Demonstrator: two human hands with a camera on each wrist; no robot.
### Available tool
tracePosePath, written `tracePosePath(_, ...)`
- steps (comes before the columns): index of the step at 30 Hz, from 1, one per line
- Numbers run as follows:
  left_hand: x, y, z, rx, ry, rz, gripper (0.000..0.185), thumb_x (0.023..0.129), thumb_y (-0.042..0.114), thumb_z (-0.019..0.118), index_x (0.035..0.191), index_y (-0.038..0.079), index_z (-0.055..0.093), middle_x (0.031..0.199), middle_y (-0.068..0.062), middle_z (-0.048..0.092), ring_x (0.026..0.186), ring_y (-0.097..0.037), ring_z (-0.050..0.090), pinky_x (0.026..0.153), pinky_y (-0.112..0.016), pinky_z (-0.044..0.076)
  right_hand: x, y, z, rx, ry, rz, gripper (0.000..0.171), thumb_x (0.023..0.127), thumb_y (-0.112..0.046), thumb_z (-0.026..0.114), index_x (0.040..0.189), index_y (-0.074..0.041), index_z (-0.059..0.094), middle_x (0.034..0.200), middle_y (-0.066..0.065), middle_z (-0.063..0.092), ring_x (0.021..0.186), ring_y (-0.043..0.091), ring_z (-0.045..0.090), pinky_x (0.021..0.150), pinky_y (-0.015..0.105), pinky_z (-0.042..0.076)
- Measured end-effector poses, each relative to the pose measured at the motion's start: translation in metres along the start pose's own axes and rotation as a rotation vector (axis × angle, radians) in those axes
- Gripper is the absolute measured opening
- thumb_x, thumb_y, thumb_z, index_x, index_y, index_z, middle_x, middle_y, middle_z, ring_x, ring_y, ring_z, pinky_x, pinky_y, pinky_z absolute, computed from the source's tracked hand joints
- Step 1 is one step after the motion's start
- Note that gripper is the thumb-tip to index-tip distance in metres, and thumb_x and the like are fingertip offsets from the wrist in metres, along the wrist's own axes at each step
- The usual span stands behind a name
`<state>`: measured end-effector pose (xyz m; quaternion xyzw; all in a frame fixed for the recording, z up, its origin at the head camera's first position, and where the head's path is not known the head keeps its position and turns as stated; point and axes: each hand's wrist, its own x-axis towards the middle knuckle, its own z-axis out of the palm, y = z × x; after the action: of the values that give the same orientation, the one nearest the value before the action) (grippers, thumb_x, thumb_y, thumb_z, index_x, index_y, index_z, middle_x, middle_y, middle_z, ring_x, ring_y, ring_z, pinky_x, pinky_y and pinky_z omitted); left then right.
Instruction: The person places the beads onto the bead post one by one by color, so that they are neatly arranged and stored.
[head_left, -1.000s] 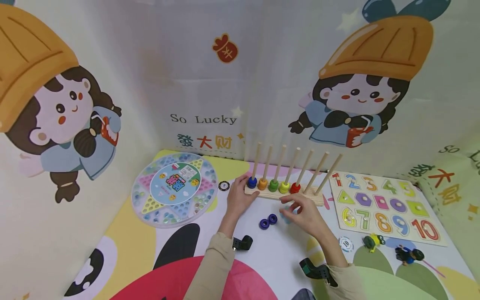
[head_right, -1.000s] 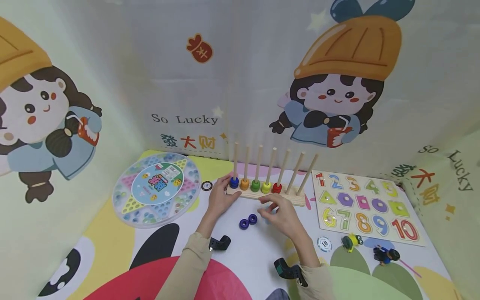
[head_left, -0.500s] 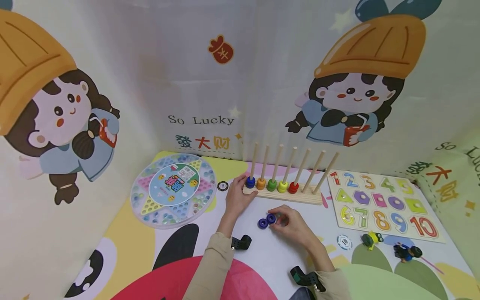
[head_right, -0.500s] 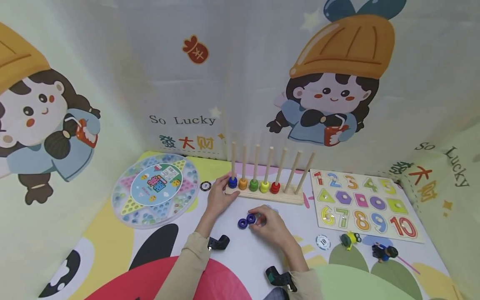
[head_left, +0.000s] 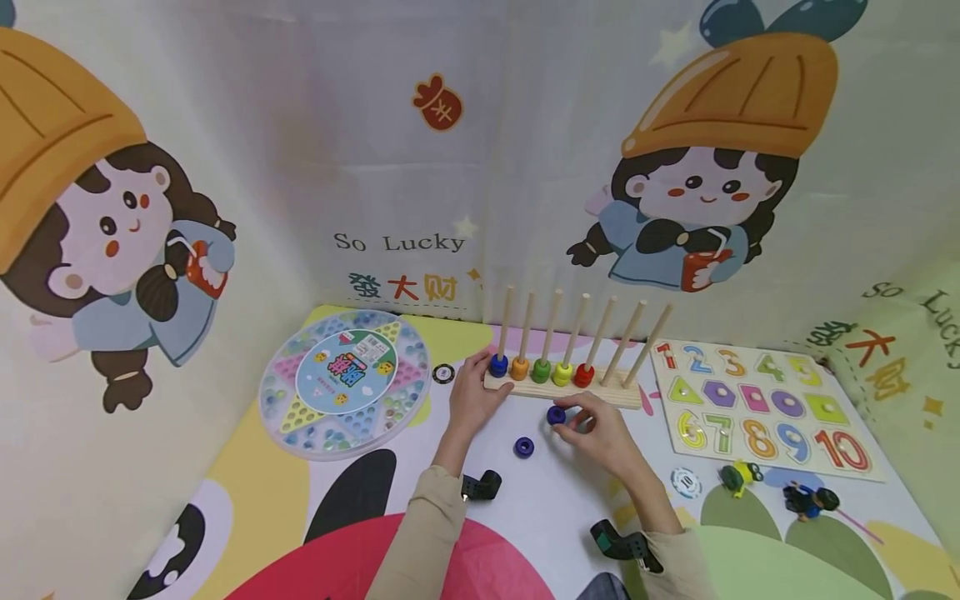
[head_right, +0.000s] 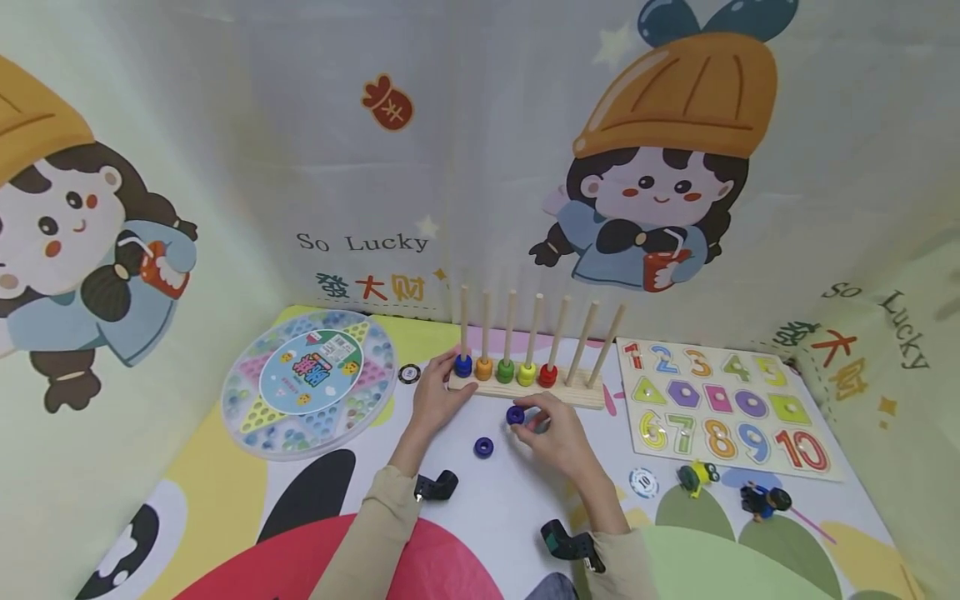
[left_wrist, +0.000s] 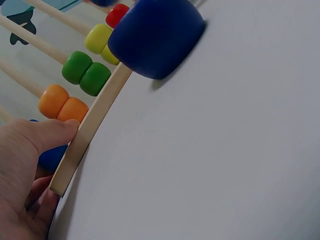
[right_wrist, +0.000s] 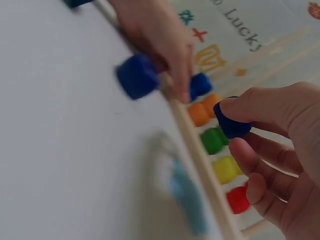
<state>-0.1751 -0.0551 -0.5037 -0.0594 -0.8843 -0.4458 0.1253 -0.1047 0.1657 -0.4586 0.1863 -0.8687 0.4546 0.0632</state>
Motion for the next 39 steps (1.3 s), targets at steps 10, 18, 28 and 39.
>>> tracePosePath(10,0.001,-0.004,0.001,-0.005,-0.011,-0.022,0.063,0.081,0.024,0.081,0.134,-0.002,0.059,0.139,-0.013,0.053,0.118,-0.03,0.055,0.09,-0.042,0.051,0.016,-0.016,-0.037,-0.073,0.133,-0.038,0.034,0.078,-0.002,0.081,0.11,-0.001,0.071,0.098,0.009,0.07,0.069,0.009,0.06,0.058,0.023,0.049)
tracePosePath(18,0.001,-0.005,-0.001,-0.016,-0.012,-0.016,0.063,0.081,0.024,0.081,0.133,-0.002,0.059,0.139,-0.014,0.053,0.118,-0.031,0.054,0.091,-0.042,0.051,0.027,-0.025,-0.06,-0.097,0.213,-0.061,0.035,0.078,0.002,0.08,0.111,0.001,0.07,0.097,0.012,0.067,0.07,0.006,0.059,0.06,0.018,0.047)
tracePosePath(28,0.001,-0.004,0.0,-0.006,-0.013,-0.017,0.063,0.08,0.024,0.082,0.133,-0.002,0.059,0.139,-0.013,0.053,0.121,-0.031,0.053,0.093,-0.043,0.05,0.036,-0.04,-0.082,-0.09,0.318,-0.076,0.031,0.082,0.0,0.077,0.112,0.002,0.071,0.098,0.015,0.066,0.074,0.003,0.057,0.063,0.011,0.046)
tracePosePath(39,0.0,-0.001,0.0,-0.013,-0.014,-0.011,0.063,0.08,0.024,0.082,0.133,-0.003,0.059,0.138,-0.013,0.053,0.118,-0.031,0.055,0.092,-0.043,0.051,0.048,-0.056,-0.104,-0.105,0.532,-0.089,0.032,0.087,-0.004,0.073,0.118,0.001,0.069,0.101,0.014,0.062,0.072,-0.002,0.053,0.066,0.009,0.043)
